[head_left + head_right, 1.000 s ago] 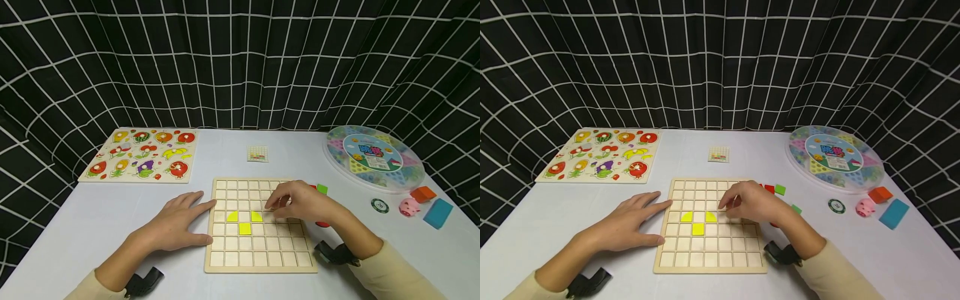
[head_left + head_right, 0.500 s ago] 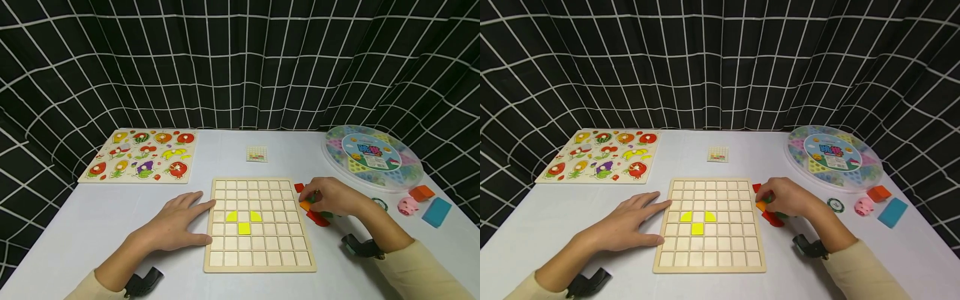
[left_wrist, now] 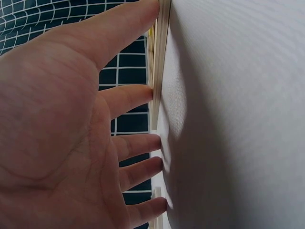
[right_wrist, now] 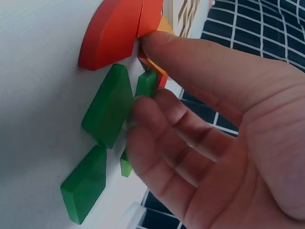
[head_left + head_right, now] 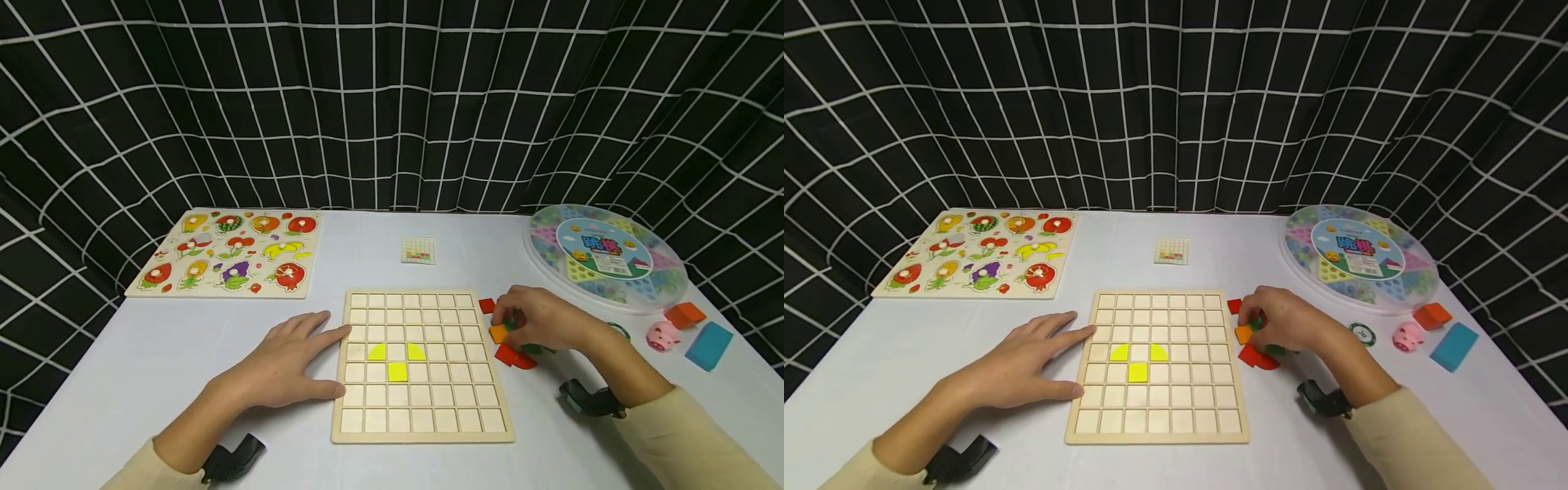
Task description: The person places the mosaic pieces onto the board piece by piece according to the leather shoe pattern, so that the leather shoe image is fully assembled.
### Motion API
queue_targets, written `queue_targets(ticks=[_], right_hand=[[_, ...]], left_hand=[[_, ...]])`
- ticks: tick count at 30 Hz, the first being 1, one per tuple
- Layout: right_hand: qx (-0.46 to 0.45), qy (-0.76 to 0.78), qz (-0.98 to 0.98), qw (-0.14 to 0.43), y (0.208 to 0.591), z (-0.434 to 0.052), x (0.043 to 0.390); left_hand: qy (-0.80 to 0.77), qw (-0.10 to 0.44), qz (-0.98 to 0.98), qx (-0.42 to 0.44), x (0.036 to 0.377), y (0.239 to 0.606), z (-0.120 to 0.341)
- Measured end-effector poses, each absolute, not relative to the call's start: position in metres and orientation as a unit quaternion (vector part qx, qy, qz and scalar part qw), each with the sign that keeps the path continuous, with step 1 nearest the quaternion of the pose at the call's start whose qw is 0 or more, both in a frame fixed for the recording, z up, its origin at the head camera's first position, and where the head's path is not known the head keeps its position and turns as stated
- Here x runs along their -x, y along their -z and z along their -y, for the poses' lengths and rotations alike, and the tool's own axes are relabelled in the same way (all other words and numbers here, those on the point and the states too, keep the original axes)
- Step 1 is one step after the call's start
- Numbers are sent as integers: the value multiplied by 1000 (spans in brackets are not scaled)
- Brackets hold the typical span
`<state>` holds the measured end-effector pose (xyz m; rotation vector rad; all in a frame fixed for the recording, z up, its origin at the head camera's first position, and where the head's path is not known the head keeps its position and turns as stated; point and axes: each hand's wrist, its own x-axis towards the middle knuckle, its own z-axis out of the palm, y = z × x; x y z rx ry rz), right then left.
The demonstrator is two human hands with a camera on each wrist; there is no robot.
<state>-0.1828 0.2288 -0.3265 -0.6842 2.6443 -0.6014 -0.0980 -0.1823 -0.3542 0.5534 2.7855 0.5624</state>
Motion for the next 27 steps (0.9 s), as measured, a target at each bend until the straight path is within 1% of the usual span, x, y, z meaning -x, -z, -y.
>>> queue_targets(ticks=[6,9,13,17,22,27], right_hand=[[233,227,-933,152,326,-223,184],[236,246,-931,134,324,-216,183],[246,291,-917,117,320,-196,177],[249,330,-903,116,318,-170,171],[270,358,-883,141,320,-134,166],[297,382,-853,195,324,-103,160]], left_hand=[[-195,124,-954,-189,99,355,183],[-194,123,-954,-190,98,355,183],[-194,122,-954,-191,98,356,183],[-193,122,-955,-191,98,356,182],[-187,124,-956,-187,99,354,182],[-193,125,-955,-187,98,353,183]])
